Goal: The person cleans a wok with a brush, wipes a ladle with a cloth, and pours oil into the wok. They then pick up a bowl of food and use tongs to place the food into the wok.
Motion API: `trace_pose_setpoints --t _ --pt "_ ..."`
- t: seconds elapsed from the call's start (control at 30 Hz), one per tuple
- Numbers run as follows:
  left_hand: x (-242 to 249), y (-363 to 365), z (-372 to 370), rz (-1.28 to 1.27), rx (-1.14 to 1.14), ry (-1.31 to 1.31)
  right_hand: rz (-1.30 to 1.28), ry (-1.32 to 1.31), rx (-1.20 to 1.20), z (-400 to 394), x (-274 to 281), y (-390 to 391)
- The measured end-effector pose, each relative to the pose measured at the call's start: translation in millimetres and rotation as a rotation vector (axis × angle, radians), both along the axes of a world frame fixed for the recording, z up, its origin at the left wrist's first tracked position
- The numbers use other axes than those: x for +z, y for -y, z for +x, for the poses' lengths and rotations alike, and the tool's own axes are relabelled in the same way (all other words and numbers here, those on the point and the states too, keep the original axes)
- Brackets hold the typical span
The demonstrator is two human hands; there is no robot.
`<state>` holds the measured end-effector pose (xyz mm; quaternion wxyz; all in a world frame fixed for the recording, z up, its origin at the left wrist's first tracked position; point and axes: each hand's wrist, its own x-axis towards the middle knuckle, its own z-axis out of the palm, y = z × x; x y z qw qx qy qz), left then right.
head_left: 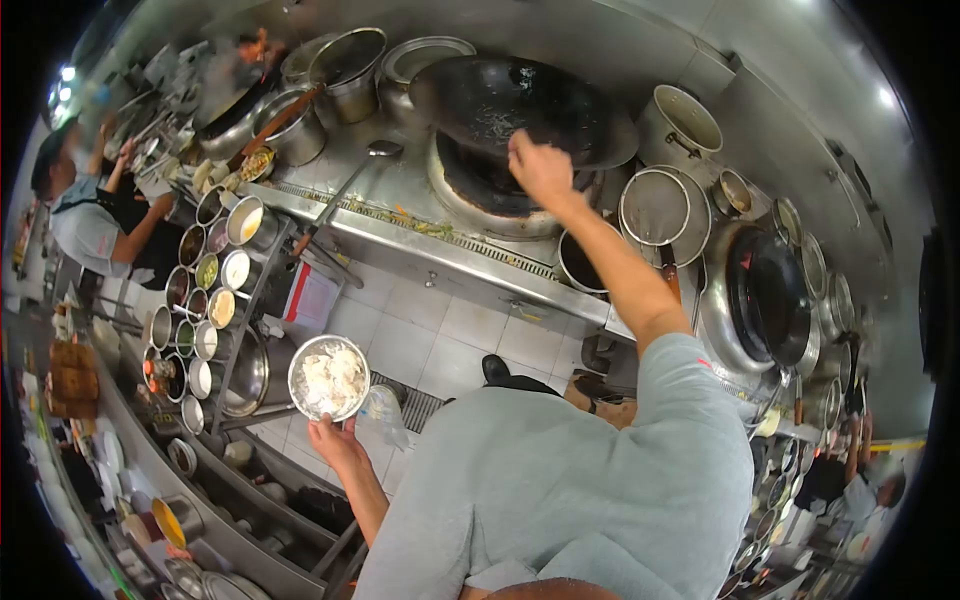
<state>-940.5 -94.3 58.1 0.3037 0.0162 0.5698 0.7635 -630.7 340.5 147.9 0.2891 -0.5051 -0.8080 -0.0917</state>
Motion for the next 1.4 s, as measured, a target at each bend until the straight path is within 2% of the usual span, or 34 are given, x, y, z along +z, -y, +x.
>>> trace_pose_setpoints --t 0.1,0.23,0.33,0.43,0.53,0.6,0.63,0.67,0.73,0.83,0.97,1.03,1.13,1.2,1.23,1.33,1.4 --pt "3.5 2.9 -6.8 0.025 -0.039 0.022 -0.015 -0.061 0.007 -16.9 -61.5 15.4" --pt "-10.2 27.4 -23.3 0.028 -0.070 -0.030 -0.037 -0.052 0.007 -25.8 -107.7 33.3" --pt "-4.8 39.1 -26.1 -0.005 -0.026 0.021 -0.094 0.049 -0.064 -27.0 -125.9 45.6" --pt "-0.9 53.7 -27.0 -0.022 0.028 0.062 -0.104 0.012 -0.122 -36.8 -120.4 54.4" --pt "-11.1 73.2 -31.1 -0.085 0.085 0.058 0.344 -0.042 -0.117 -71.5 -85.7 93.0" --pt "-14.8 86.2 -31.7 -0.123 0.132 0.068 0.127 -0.270 0.087 -102.2 -123.4 127.4" --pt "-14.0 90.9 -30.6 -0.130 0.152 0.068 -0.472 -0.453 0.126 -118.7 -149.6 154.6" --pt "-14.2 93.1 -29.3 -0.134 0.169 0.069 -0.782 -0.348 0.096 -134.2 -183.1 160.9" --pt "-13.9 97.3 -26.5 -0.148 0.187 0.063 -1.494 -0.655 -0.072 -158.3 -284.4 151.7" --pt "-3.7 85.5 -19.5 -0.226 0.270 0.053 -1.740 -0.944 -0.498 -184.2 -405.7 104.0" --pt "-23.2 95.3 -20.8 -0.245 0.247 0.057 -1.712 -1.284 -0.633 -225.3 -493.9 47.8" --pt "-29.3 81.3 -19.7 -0.256 0.261 0.067 -1.664 -1.448 -0.702 -237.2 -515.1 34.7" --pt "-37.7 60.7 -18.5 -0.285 0.288 0.086 -1.517 -1.238 -0.888 -246.5 -496.2 37.1" --pt "-46.3 55.1 -21.7 -0.310 0.257 0.097 -1.427 -1.167 -0.900 -248.5 -498.4 41.1" --pt "-50.9 53.5 -21.6 -0.318 0.246 0.103 -1.382 -1.129 -0.899 -244.6 -500.2 40.9" --pt "-58.9 44.9 -23.1 -0.286 0.193 0.129 -1.570 -1.219 -0.584 -226.2 -503.0 44.6" --pt "-59.3 34.5 -21.5 -0.285 0.189 0.138 -1.561 -1.261 -0.552 -228.3 -508.8 38.8"
